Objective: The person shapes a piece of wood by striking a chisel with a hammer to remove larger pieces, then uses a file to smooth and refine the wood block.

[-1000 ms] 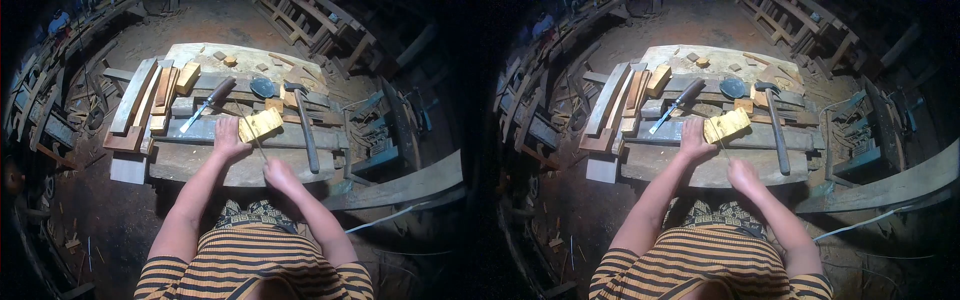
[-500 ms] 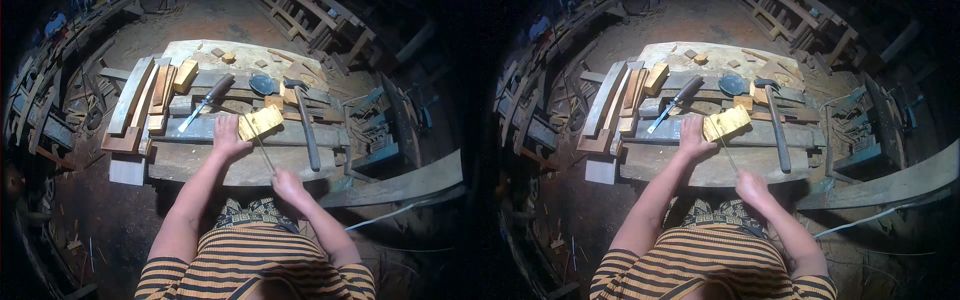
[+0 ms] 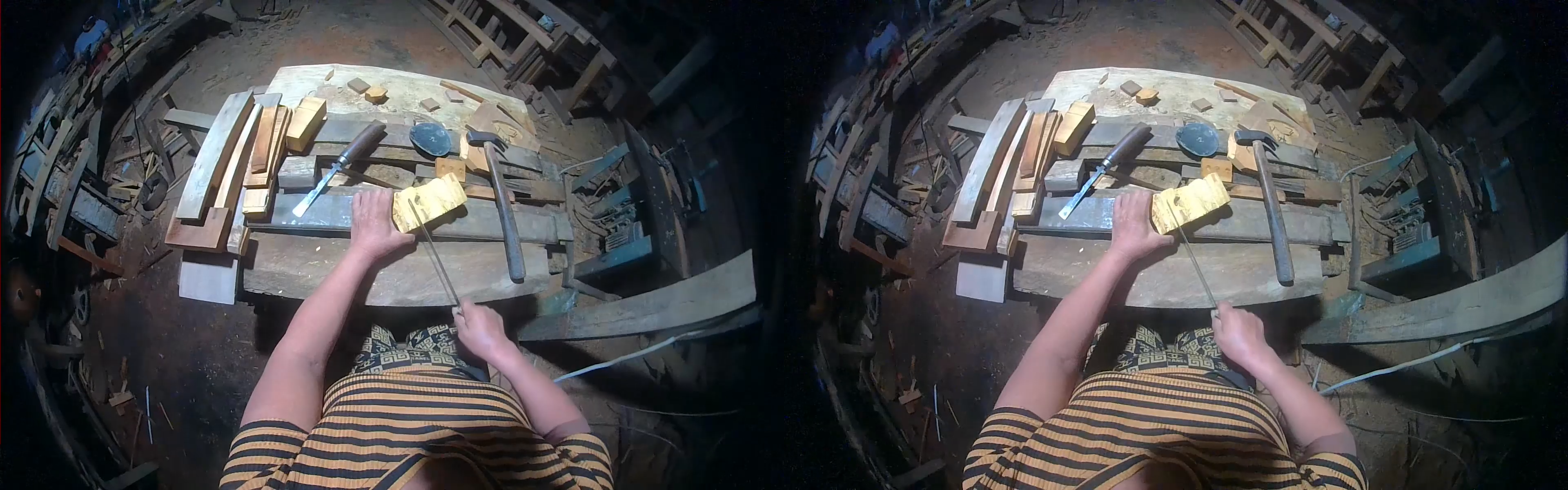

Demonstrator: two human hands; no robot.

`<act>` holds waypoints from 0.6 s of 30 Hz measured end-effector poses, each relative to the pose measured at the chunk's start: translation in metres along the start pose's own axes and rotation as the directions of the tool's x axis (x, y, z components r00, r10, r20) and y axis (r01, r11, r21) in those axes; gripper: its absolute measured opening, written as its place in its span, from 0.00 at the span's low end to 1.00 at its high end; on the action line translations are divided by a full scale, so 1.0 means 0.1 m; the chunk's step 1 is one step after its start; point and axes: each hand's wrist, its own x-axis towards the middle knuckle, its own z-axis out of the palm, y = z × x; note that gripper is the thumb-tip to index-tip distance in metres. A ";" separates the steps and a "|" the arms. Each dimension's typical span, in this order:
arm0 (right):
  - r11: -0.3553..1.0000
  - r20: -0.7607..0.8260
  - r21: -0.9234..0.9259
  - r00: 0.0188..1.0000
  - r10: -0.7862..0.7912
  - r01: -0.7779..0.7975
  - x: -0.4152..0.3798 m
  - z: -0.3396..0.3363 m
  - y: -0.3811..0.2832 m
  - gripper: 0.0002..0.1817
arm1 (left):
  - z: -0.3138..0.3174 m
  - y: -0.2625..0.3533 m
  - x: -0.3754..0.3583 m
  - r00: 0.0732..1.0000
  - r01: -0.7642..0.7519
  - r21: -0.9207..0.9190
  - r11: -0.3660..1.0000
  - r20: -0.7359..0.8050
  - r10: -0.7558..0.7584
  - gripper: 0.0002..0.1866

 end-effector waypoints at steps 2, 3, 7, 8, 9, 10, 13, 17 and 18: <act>0.999 -0.036 -0.041 0.999 -0.029 0.027 0.26 -0.07 -0.08 0.13 | -0.01 0.03 0.00 1.000 -0.007 0.003 1.000 -0.021 0.007 0.38; 0.998 -0.081 0.015 0.995 -0.060 0.061 0.49 -0.08 -0.12 0.13 | 0.00 0.03 0.00 1.000 -0.014 0.007 1.000 -0.024 0.014 0.38; 0.989 -0.224 0.033 0.965 -0.135 0.146 1.20 -0.17 -0.46 0.13 | 0.06 -0.01 -0.02 0.996 -0.021 -0.012 1.000 -0.083 0.020 0.38; 0.991 -0.224 0.015 0.967 -0.123 0.130 1.22 -0.16 -0.50 0.13 | 0.04 0.00 -0.02 0.995 -0.026 -0.034 0.999 -0.098 0.022 0.38; 0.994 -0.223 -0.006 0.969 -0.108 0.109 1.23 -0.15 -0.51 0.13 | 0.03 -0.01 -0.03 0.995 -0.024 -0.034 0.999 -0.096 0.021 0.38; 0.993 -0.217 0.050 0.971 -0.095 0.108 1.12 -0.12 -0.46 0.13 | 0.03 -0.01 -0.03 0.998 -0.015 -0.031 0.999 -0.067 0.013 0.38; 0.989 -0.163 0.071 0.980 -0.116 0.128 0.51 0.08 -0.13 0.12 | 0.00 0.02 -0.02 1.000 -0.001 -0.029 1.000 -0.028 0.000 0.38; 0.998 -0.068 -0.009 0.996 -0.058 0.058 0.00 0.01 -0.01 0.11 | 0.00 0.01 -0.01 0.999 -0.016 -0.009 1.000 -0.033 0.016 0.37; 0.999 -0.050 -0.018 0.998 -0.035 0.034 0.06 -0.05 -0.02 0.10 | 0.00 0.01 -0.01 0.999 -0.022 -0.009 1.000 -0.032 0.022 0.37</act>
